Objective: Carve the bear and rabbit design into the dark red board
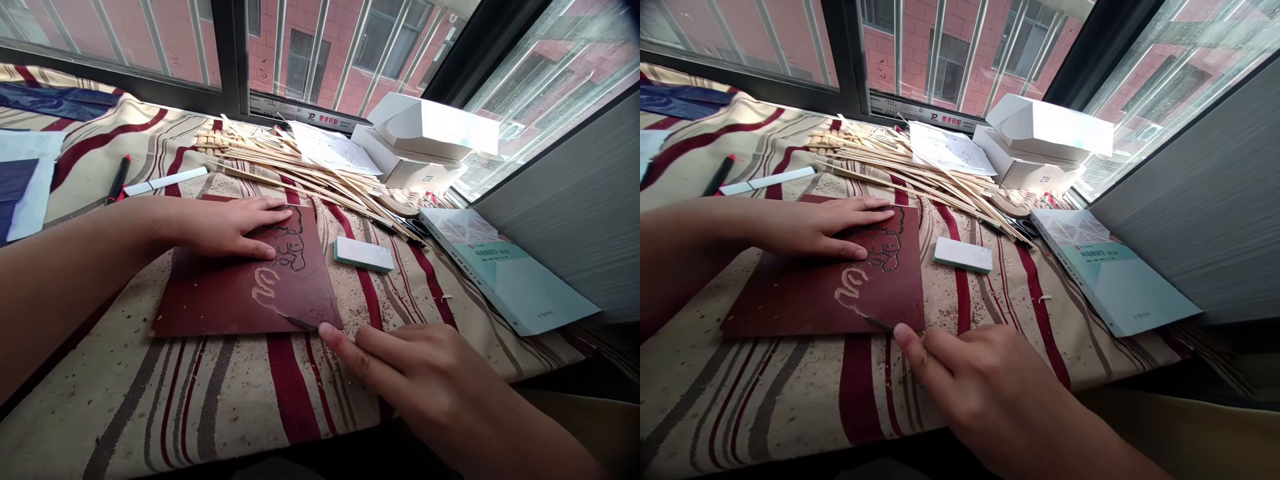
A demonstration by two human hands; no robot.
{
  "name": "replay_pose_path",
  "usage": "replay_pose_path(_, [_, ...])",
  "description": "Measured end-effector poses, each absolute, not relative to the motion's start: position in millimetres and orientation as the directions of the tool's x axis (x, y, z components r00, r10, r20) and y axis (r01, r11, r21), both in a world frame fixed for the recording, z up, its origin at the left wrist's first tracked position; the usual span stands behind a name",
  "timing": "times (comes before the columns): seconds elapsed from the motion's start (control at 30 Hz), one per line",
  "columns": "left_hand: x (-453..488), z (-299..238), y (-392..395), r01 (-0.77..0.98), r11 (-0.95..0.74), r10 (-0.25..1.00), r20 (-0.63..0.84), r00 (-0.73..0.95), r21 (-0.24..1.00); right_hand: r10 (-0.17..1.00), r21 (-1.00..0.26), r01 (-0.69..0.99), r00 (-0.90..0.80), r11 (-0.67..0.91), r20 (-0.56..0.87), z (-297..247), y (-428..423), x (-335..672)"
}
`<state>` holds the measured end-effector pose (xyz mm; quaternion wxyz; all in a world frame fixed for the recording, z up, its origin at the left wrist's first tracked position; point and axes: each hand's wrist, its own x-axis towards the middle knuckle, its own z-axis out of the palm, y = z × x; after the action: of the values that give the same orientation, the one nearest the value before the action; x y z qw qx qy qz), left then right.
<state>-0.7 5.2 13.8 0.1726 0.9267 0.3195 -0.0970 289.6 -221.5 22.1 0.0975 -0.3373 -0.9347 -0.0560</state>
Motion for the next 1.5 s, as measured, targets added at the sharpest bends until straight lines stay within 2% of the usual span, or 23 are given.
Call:
replay_pose_path(0.3, [-2, 14, 7, 0.632, -0.727, 0.566, -0.287, 0.773, 0.268, 0.632, -0.002, 0.650, -0.738, 0.760, 0.235, 21, -215, 292])
replay_pose_path(0.37, [-2, 14, 7, 0.629, -0.732, 0.563, -0.289, 0.775, 0.262, 0.649, -0.089, 0.659, -0.692, 0.746, 0.316, 20, -207, 299])
replay_pose_path(0.43, [-1, 14, 6, 0.619, -0.742, 0.553, -0.288, 0.782, 0.257, 0.702, -0.211, 0.700, -0.544, 0.682, 0.460, 19, -195, 312])
replay_pose_path(0.5, [-1, 14, 6, 0.620, -0.743, 0.554, -0.289, 0.781, 0.252, 0.757, -0.275, 0.746, -0.435, 0.606, 0.488, 16, -177, 324])
replay_pose_path(0.67, [-1, 13, 3, 0.629, -0.741, 0.562, -0.296, 0.772, 0.234, 0.902, -0.298, 0.863, -0.332, 0.409, 0.277, 8, -125, 342])
replay_pose_path(0.73, [-2, 13, 1, 0.628, -0.744, 0.568, -0.280, 0.774, 0.229, 0.933, -0.365, 0.860, -0.314, 0.357, 0.174, 7, -114, 344])
replay_pose_path(0.8, [-1, 12, -1, 0.634, -0.741, 0.579, -0.267, 0.770, 0.223, 0.940, -0.431, 0.836, -0.312, 0.340, 0.136, 5, -111, 346])
replay_pose_path(1.0, [8, 4, -3, 0.671, -0.727, 0.642, -0.202, 0.740, 0.148, 0.892, -0.395, 0.801, -0.378, 0.449, 0.248, 9, -120, 340])
replay_pose_path(1.1, [8, 2, -1, 0.680, -0.722, 0.655, -0.191, 0.731, 0.130, 0.826, -0.511, 0.649, -0.440, 0.564, 0.353, 20, -124, 306])
replay_pose_path(1.17, [4, 3, 1, 0.670, -0.724, 0.642, -0.196, 0.741, 0.163, 0.724, -0.540, 0.506, -0.600, 0.673, 0.340, 28, -127, 275])
replay_pose_path(1.27, [-4, 6, 5, 0.666, -0.710, 0.633, -0.209, 0.746, 0.228, 0.610, -0.487, 0.458, -0.763, 0.744, 0.214, 40, -127, 245])
replay_pose_path(1.33, [-8, 8, 6, 0.677, -0.693, 0.639, -0.223, 0.736, 0.249, 0.591, -0.358, 0.533, -0.803, 0.767, 0.070, 50, -124, 251])
replay_pose_path(1.4, [-7, 11, 5, 0.685, -0.685, 0.642, -0.237, 0.729, 0.249, 0.651, -0.150, 0.647, -0.759, 0.748, -0.027, 59, -119, 270])
replay_pose_path(1.47, [-5, 14, 2, 0.687, -0.683, 0.643, -0.242, 0.726, 0.248, 0.744, 0.008, 0.744, -0.668, 0.668, 0.001, 65, -116, 287])
replay_pose_path(1.5, [-3, 14, 1, 0.689, -0.681, 0.644, -0.244, 0.725, 0.249, 0.767, 0.025, 0.770, -0.638, 0.638, 0.064, 66, -116, 291])
